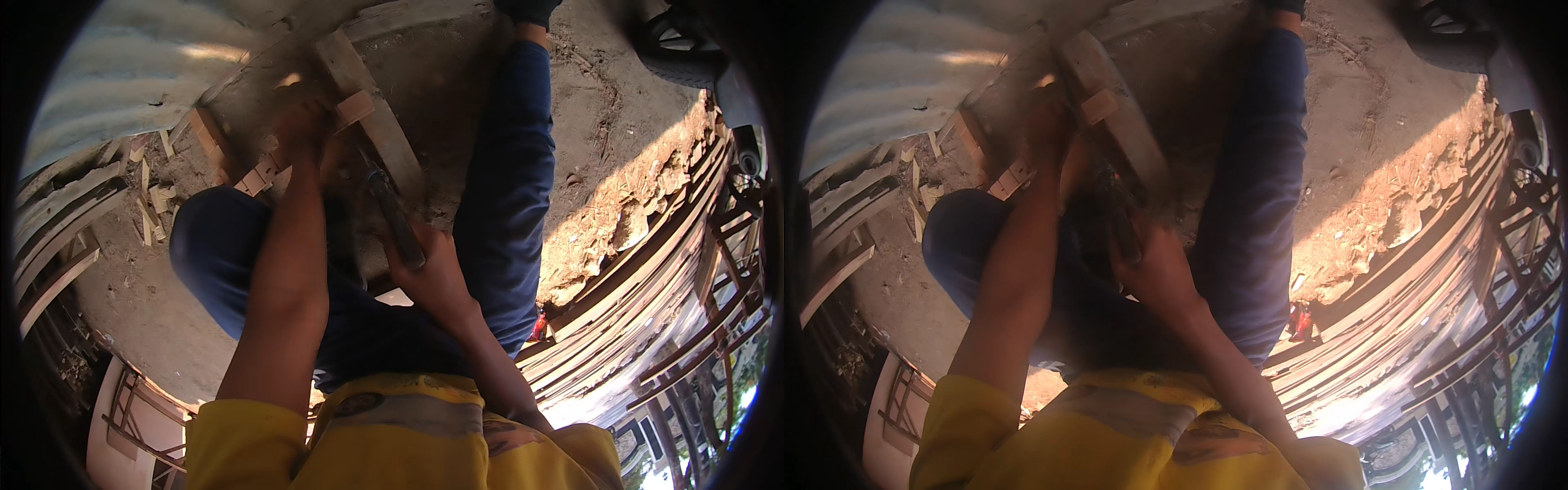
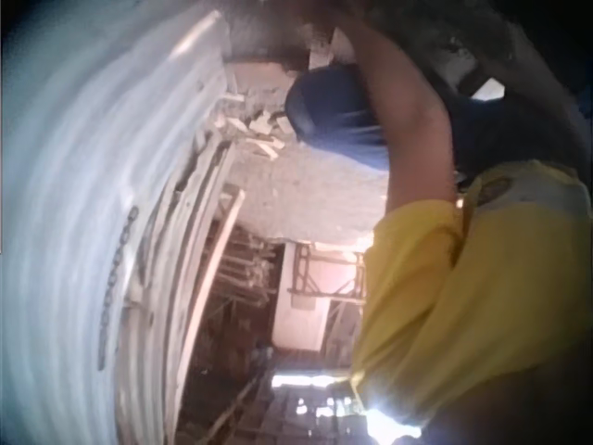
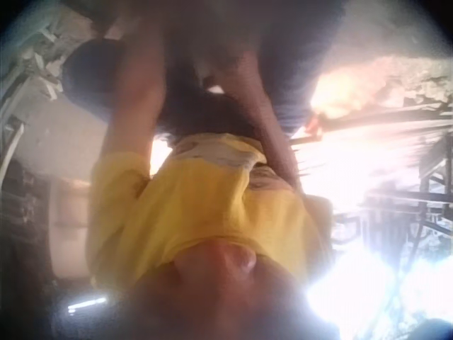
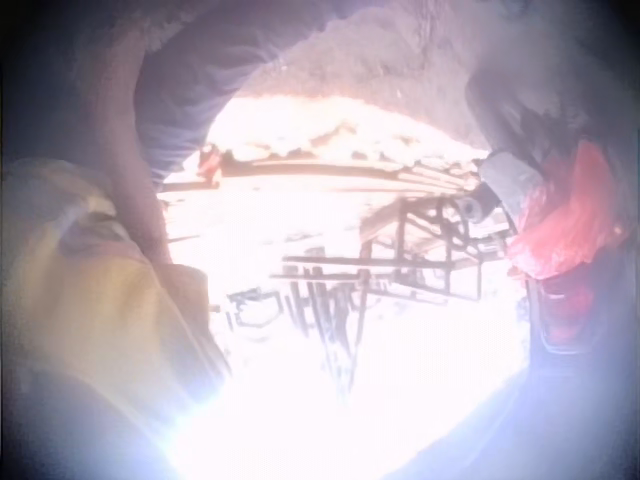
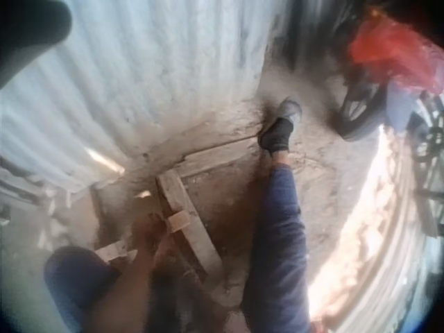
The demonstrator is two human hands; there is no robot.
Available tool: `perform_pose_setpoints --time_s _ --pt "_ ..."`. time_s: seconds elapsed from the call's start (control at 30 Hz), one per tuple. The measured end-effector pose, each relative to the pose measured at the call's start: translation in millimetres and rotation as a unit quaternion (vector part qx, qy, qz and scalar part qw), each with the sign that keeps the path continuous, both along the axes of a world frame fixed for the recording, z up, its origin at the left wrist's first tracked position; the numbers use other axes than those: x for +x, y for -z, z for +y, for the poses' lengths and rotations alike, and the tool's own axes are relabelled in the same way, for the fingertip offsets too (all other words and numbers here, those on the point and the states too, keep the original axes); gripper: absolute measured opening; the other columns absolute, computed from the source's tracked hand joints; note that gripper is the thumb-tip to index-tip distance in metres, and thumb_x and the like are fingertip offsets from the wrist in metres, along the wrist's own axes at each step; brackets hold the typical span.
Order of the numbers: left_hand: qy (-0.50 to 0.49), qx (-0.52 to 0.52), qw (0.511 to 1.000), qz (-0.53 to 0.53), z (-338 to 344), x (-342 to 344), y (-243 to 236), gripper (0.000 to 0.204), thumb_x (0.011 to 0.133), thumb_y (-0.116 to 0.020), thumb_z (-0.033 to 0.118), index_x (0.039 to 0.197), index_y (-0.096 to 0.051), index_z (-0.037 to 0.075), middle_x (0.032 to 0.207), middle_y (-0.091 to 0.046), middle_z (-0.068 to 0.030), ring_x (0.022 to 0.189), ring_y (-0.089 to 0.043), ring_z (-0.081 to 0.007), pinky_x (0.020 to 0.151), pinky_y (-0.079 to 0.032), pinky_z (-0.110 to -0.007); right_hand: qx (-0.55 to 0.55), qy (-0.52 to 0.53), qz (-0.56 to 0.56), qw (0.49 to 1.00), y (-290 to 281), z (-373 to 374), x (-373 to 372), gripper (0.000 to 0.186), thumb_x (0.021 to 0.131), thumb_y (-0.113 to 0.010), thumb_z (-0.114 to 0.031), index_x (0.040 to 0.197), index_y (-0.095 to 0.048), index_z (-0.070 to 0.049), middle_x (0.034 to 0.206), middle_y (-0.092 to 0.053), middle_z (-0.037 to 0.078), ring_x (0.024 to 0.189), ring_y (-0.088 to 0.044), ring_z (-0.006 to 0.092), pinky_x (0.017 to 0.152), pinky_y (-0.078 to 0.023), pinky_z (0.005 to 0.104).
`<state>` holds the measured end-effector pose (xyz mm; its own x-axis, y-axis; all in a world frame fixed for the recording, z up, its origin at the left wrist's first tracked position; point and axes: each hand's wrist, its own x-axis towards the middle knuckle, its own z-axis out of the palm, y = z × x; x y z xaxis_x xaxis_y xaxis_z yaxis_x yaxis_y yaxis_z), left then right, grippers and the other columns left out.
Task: The person sits on the ground and uses a hand saw to cut a small piece of wood clamped between two larger pieces. The person repeatedly saws back and forth through the wood until a cut is made.
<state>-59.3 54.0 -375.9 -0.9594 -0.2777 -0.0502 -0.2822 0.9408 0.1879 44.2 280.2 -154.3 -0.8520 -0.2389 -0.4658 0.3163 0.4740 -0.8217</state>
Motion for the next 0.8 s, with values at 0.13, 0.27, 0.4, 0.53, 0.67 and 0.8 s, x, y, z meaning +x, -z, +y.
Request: perform_pose_setpoints --time_s 0.13,0.27,0.4,0.53,0.67,0.8 --pt "-0.111 0.024 0.99 -0.083 -4 -3 18 0.034 0.09 -0.046 0.036 0.095 -0.069 0.011 0.094 -0.067 -0.0127 0.086 -0.065 -0.0343 0.077 -0.051 -0.048 0.0 0.004 0.022 1.0 -50 22 42 0.009 0.085 -0.061 -0.002 0.091 -0.06 0.005 0.06 -0.058 0.012 0.052 -0.058 0.0105 0.049 -0.043 0.0294" --pt "-0.006 -0.057 0.996 -0.075 1 2 23 0.031 0.09 -0.048 0.034 0.096 -0.068 0.011 0.094 -0.067 -0.0119 0.085 -0.065 -0.0337 0.073 -0.052 -0.049 -0.024 0.021 -0.018 0.999 -21 5 19 0.008 0.087 -0.061 -0.003 0.089 -0.06 0.004 0.06 -0.058 0.012 0.053 -0.059 0.0105 0.049 -0.043 0.0294" --pt "0.002 -0.037 0.999 -0.035 -9 2 24 0.033 0.09 -0.048 0.036 0.095 -0.068 0.01 0.097 -0.067 -0.0129 0.085 -0.065 -0.0346 0.073 -0.052 -0.049 0.014 0.007 -0.075 0.997 -26 1 14 0.007 0.087 -0.059 -0.002 0.089 -0.06 0.004 0.061 -0.059 0.011 0.054 -0.06 0.0101 0.049 -0.043 0.0293" --pt "0.007 -0.059 0.997 -0.048 -8 3 37 0.02 0.088 -0.052 0.023 0.095 -0.064 0.008 0.09 -0.064 -0.0147 0.085 -0.064 -0.032 0.07 -0.051 -0.046 -0.003 0.012 0.029 1.0 -67 33 56 0.008 0.087 -0.06 -0.004 0.087 -0.059 0.004 0.059 -0.057 0.012 0.05 -0.057 0.011 0.047 -0.042 0.0299" --pt "-0.089 0.122 0.986 -0.064 -24 -6 45 0.045 0.089 -0.044 0.041 0.087 -0.069 0.005 0.09 -0.068 -0.0186 0.084 -0.066 -0.0364 0.075 -0.05 -0.049 -0.004 0.002 -0.035 0.999 -40 7 15 0.006 0.087 -0.06 -0.003 0.089 -0.059 0.003 0.06 -0.059 0.012 0.052 -0.06 0.0121 0.048 -0.044 0.0297" --pt "-0.095 0.091 0.987 -0.096 -26 -6 57 0.045 0.09 -0.043 0.041 0.088 -0.07 0.005 0.088 -0.068 -0.018 0.083 -0.066 -0.0362 0.073 -0.05 -0.05 0.005 0.005 -0.036 0.999 -67 17 40 0.006 0.086 -0.061 -0.003 0.086 -0.059 0.003 0.059 -0.058 0.012 0.05 -0.057 0.0112 0.047 -0.043 0.0295"
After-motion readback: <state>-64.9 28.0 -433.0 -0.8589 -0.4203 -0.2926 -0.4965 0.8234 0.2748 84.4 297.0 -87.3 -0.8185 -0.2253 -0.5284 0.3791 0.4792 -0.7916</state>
